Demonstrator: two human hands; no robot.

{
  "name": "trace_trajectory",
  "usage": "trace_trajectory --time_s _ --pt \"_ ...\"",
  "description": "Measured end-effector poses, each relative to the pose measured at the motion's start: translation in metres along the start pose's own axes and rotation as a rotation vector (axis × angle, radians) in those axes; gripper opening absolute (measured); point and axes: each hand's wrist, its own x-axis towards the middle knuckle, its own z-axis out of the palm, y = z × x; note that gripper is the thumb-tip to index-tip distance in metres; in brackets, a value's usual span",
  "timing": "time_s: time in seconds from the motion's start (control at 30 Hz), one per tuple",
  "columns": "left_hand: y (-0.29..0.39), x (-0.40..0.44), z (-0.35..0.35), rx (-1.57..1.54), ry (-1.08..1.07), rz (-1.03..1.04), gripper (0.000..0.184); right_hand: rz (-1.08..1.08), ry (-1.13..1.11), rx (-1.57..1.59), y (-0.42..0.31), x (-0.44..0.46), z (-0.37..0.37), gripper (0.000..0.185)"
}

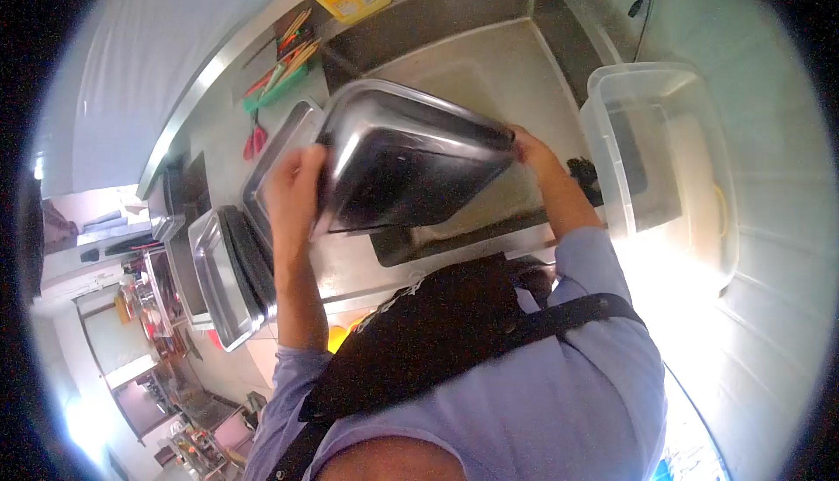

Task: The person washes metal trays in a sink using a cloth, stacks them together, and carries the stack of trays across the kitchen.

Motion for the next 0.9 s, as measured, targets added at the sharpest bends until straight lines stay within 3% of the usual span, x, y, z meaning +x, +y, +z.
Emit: trace_trajectory --time_s 0.03,0.1,0.17,0.2,0.3,0.33,0.4,0.47,0.53,0.6,0.63,0.7,0.77,0.87,0.9 --pt "0.000 -0.003 -0.008 -0.089 -0.017 -0.112 0.038 0.006 0.012 0.078 0.015 0.007 -0.003 0.030" --pt "-0.020 -0.004 -0.005 -0.348 -0.023 -0.190 0.038 0.030 0.118 -1.004 0.074 0.051 -0.016 0.037" --pt "-0.030 -0.008 0.003 -0.478 -0.030 -0.251 0.037 0.018 0.109 -1.750 0.102 0.045 0.000 0.041" --pt "-0.036 -0.009 0.018 -0.562 0.029 -0.301 0.037 0.002 0.053 -1.948 0.109 0.031 0.017 0.040" --pt "-0.073 -0.006 0.055 -0.719 0.067 -0.345 0.036 0.312 0.422 -0.770 0.111 0.042 0.017 0.036" --pt "-0.079 -0.005 0.062 -0.781 0.076 -0.382 0.035 0.055 0.316 -0.742 0.107 0.044 0.017 0.034" --pt "-0.082 -0.003 0.071 -0.814 0.092 -0.455 0.035 -0.031 0.216 -0.401 0.072 0.022 0.040 0.032" --pt "-0.086 0.002 0.080 -0.817 0.098 -0.494 0.034 -0.153 0.126 -0.385 0.014 -0.036 0.094 0.030" --pt "-0.104 0.008 0.096 -0.788 0.080 -0.495 0.034 -0.402 0.070 -0.716 -0.022 -0.087 0.147 0.034" --pt "-0.102 0.010 0.109 -0.660 0.037 -0.362 0.033 -0.830 0.072 -0.848 -0.027 -0.111 0.187 0.035" --pt "-0.100 0.008 0.116 -0.595 0.018 -0.296 0.033 -1.255 0.223 -1.016 -0.014 -0.099 0.197 0.034" --pt "-0.086 0.002 0.128 -0.557 0.083 -0.269 0.034 -1.324 0.174 -1.002 -0.023 -0.094 0.223 0.035" --pt "-0.081 0.002 0.130 -0.180 0.209 -0.083 0.037 -1.390 0.355 -0.989 -0.024 -0.062 0.230 0.035" --pt "-0.073 0.005 0.120 -0.061 0.174 -0.118 0.037 -1.261 0.347 -0.885 -0.036 -0.019 0.229 0.033" --pt "-0.075 0.007 0.119 -0.053 0.184 -0.114 0.037 -1.122 0.316 -0.889 -0.042 -0.012 0.227 0.034"
